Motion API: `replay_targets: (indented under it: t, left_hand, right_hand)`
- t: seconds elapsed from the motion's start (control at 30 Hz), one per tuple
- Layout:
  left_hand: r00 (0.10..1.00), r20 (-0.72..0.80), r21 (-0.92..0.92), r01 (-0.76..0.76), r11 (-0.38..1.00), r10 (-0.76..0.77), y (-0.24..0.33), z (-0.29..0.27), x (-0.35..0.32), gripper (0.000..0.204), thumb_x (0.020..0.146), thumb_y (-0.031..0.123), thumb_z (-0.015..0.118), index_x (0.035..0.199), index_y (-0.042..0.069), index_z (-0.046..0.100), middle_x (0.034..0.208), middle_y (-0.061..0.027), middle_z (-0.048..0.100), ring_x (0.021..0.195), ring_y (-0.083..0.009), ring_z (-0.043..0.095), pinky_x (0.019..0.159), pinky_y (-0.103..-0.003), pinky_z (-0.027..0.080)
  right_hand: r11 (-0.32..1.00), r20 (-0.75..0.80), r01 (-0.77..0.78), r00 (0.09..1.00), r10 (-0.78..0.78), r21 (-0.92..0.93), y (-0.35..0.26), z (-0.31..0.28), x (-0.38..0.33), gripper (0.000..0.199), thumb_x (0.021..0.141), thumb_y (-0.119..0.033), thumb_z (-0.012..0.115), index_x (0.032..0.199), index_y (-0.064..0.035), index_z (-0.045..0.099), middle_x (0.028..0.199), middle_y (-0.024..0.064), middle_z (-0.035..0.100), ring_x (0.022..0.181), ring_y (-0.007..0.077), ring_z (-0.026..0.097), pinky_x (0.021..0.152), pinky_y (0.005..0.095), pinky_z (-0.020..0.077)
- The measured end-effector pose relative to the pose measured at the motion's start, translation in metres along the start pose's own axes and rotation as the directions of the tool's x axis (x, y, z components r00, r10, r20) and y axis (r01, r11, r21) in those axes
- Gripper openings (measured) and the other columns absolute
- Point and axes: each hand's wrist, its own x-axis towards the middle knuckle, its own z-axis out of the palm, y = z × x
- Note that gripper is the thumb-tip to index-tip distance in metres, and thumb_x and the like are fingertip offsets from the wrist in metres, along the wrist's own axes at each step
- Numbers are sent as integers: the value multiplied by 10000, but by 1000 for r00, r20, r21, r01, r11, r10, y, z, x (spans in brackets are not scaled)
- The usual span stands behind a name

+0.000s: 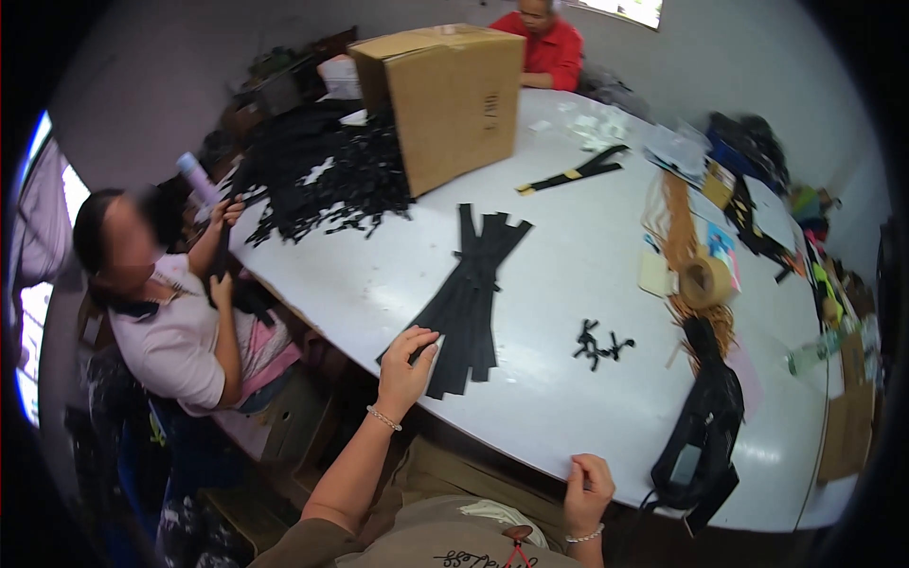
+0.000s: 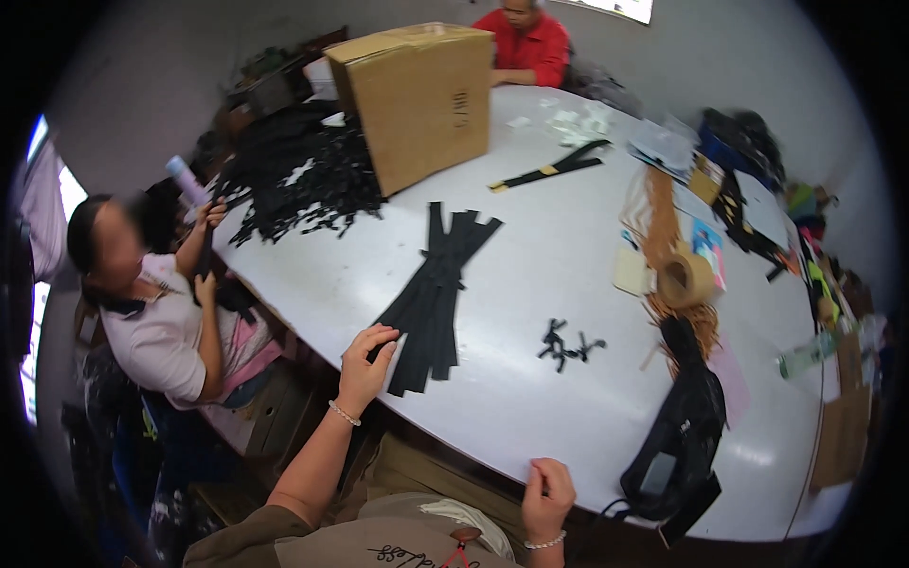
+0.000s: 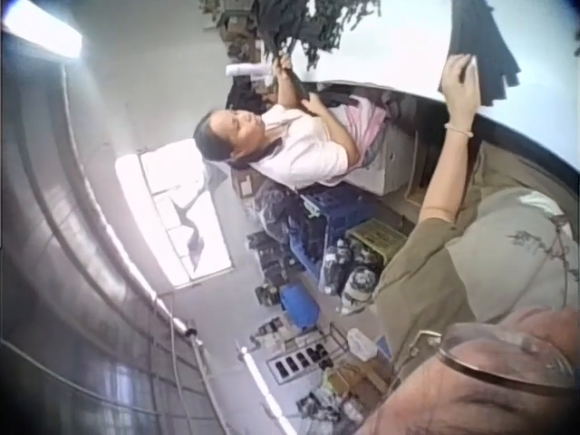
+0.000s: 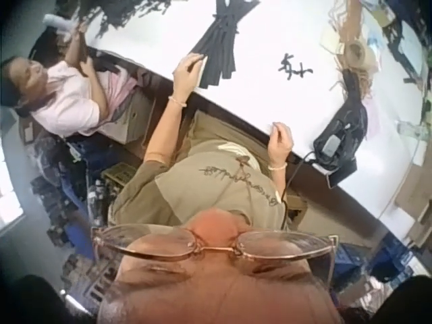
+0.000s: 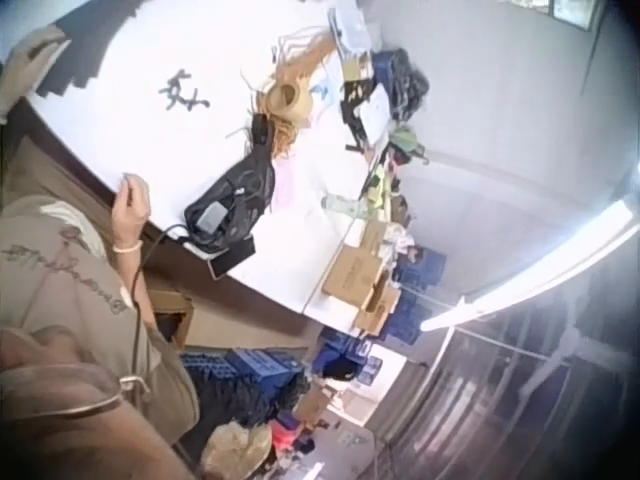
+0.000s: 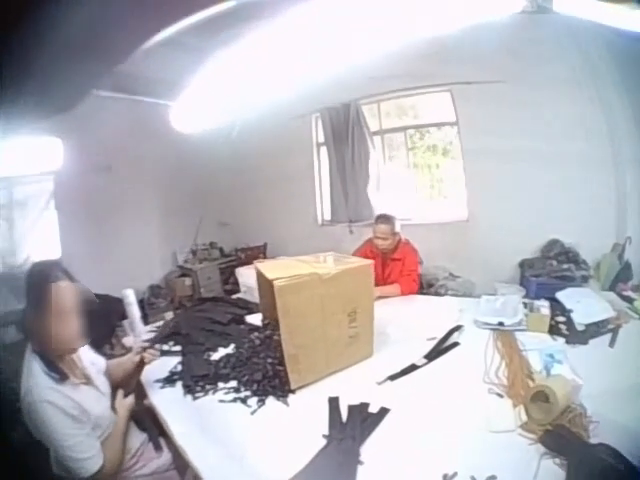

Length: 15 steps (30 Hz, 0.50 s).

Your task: Manually assembling small plastic clips onto black fabric straps at a workbench.

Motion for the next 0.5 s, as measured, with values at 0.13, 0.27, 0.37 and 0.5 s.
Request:
replay_targets:
  t: [0.13,0.27,0.37,0.5]
  left_hand:
    - [975,-90,-114,191,975,-201,-42,-42,32,164,863,109,559,897,-19,655,855,-97,665,855,-177,623,779,-278,469]
    - [845,-208,-461,359,812,-492,-127,-95,98,249,904,193,516,947,-7,658,814,-10,648,672,-50,517,610,-185,399]
    - [794,-304,-447,369,815,-526,-190,-135,144,225,885,155,517,997,13,652,882,-44,661,740,-78,571,653,-195,430]
    - [738,-623,-30,309,951,-260,-249,-184,188,242,862,110,518,1046,10,639,921,-75,664,783,-125,599,704,-238,455]
  right_hand:
    - [993,28,-113,993,114,-31,10,1,17,49,797,23,561,830,19,597,786,112,591,651,200,558,566,280,443]
    - [997,49,-58,997,61,-55,0,16,32,52,802,21,551,830,20,595,785,110,587,648,191,548,552,273,433]
    - [996,27,-31,999,34,-87,4,22,30,61,798,29,544,830,20,595,784,114,587,647,197,552,548,274,435]
    - [986,-13,74,997,-77,-149,16,24,28,79,772,46,549,826,15,599,776,115,585,622,204,556,518,264,432]
